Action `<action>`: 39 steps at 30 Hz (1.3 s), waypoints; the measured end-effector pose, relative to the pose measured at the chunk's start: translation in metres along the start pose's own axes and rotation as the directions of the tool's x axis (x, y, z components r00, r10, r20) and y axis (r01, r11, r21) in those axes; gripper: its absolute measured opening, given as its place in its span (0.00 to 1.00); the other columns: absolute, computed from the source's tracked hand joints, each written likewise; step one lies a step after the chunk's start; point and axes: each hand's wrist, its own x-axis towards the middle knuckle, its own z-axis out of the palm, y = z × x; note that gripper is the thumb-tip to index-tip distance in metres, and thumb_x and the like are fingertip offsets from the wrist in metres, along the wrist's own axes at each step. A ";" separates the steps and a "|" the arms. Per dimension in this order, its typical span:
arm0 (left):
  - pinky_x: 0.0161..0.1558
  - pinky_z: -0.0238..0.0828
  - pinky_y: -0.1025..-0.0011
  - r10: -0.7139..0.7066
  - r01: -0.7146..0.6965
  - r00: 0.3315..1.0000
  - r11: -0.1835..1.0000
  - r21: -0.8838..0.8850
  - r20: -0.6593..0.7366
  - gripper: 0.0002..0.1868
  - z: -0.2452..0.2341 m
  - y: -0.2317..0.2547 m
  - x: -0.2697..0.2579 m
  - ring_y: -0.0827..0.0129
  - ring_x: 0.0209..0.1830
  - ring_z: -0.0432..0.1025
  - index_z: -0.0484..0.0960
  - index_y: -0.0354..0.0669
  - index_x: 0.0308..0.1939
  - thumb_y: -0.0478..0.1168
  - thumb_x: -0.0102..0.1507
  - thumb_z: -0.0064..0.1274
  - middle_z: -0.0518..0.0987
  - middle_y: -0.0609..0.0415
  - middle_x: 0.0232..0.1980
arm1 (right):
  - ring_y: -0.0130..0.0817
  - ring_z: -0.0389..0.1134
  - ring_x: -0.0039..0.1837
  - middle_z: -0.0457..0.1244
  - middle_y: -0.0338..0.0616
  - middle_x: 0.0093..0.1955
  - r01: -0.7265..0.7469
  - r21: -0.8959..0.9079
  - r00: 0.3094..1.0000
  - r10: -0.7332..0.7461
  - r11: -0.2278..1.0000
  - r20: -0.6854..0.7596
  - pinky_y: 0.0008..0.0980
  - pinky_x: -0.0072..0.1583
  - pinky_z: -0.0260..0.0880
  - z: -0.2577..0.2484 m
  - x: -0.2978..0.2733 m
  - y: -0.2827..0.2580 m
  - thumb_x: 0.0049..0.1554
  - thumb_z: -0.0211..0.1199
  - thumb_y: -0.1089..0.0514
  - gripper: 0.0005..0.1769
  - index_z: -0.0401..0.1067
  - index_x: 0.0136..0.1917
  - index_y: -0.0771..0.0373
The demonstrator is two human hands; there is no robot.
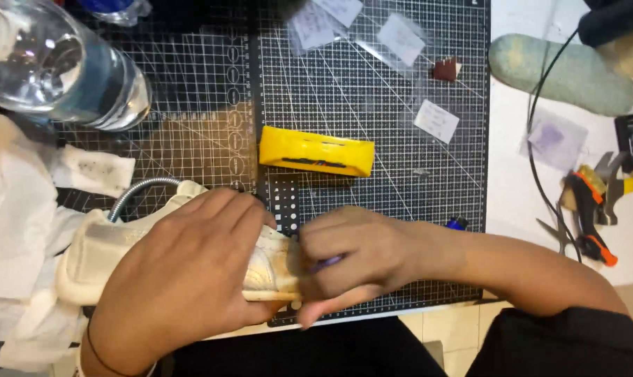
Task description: The person cleans a white sneaker using a purple eraser and a yellow brush. They scrub the toe box and sides of the shoe with the eraser, then switch to the brush to wipe the surface, repeating the process on different areas of the shoe.
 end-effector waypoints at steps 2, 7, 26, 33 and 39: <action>0.35 0.62 0.66 0.021 -0.021 1.000 1.000 0.007 0.010 0.34 -0.001 -0.002 0.002 0.65 0.35 0.63 0.67 0.46 0.31 0.70 0.43 0.59 0.68 0.57 0.32 | 0.31 0.51 0.30 0.50 0.41 0.30 -0.039 -0.037 0.999 0.038 0.999 -0.024 0.26 0.31 0.51 0.005 -0.027 0.001 0.52 0.58 0.57 0.12 0.64 0.32 0.67; 0.35 0.63 0.65 0.067 -0.070 0.995 0.997 0.038 0.075 0.34 0.000 -0.002 -0.003 0.63 0.35 0.63 0.69 0.43 0.35 0.66 0.44 0.59 0.69 0.53 0.35 | 0.26 0.57 0.31 0.56 0.37 0.30 -0.069 -0.061 0.990 0.061 0.996 -0.129 0.19 0.31 0.57 0.017 -0.026 0.004 0.52 0.58 0.55 0.10 0.66 0.34 0.62; 0.38 0.62 0.64 0.065 -0.070 0.994 0.996 -0.060 -0.083 0.31 0.003 -0.004 -0.010 0.60 0.34 0.65 0.69 0.42 0.31 0.64 0.44 0.57 0.70 0.51 0.33 | 0.31 0.52 0.28 0.50 0.42 0.29 -0.193 -0.199 0.974 0.212 0.961 0.082 0.26 0.30 0.51 0.010 -0.014 -0.020 0.53 0.55 0.59 0.10 0.64 0.32 0.65; 0.38 0.62 0.62 0.071 -0.071 0.995 0.997 0.005 -0.070 0.32 -0.006 0.008 -0.006 0.60 0.36 0.64 0.68 0.42 0.32 0.68 0.50 0.50 0.70 0.51 0.33 | 0.32 0.51 0.29 0.49 0.42 0.30 -0.126 -0.213 0.990 0.108 0.969 -0.096 0.27 0.31 0.51 0.020 0.014 -0.021 0.54 0.53 0.60 0.11 0.64 0.32 0.68; 0.46 0.59 0.65 0.027 0.163 0.929 0.866 0.473 -0.369 0.47 -0.003 0.046 -0.032 0.60 0.41 0.63 0.69 0.41 0.44 0.62 0.27 0.62 0.69 0.48 0.46 | 0.25 0.61 0.35 0.59 0.35 0.32 -0.776 -0.205 0.609 0.622 0.597 -0.492 0.21 0.39 0.63 0.005 -0.051 -0.060 0.56 0.43 0.56 0.13 0.63 0.32 0.58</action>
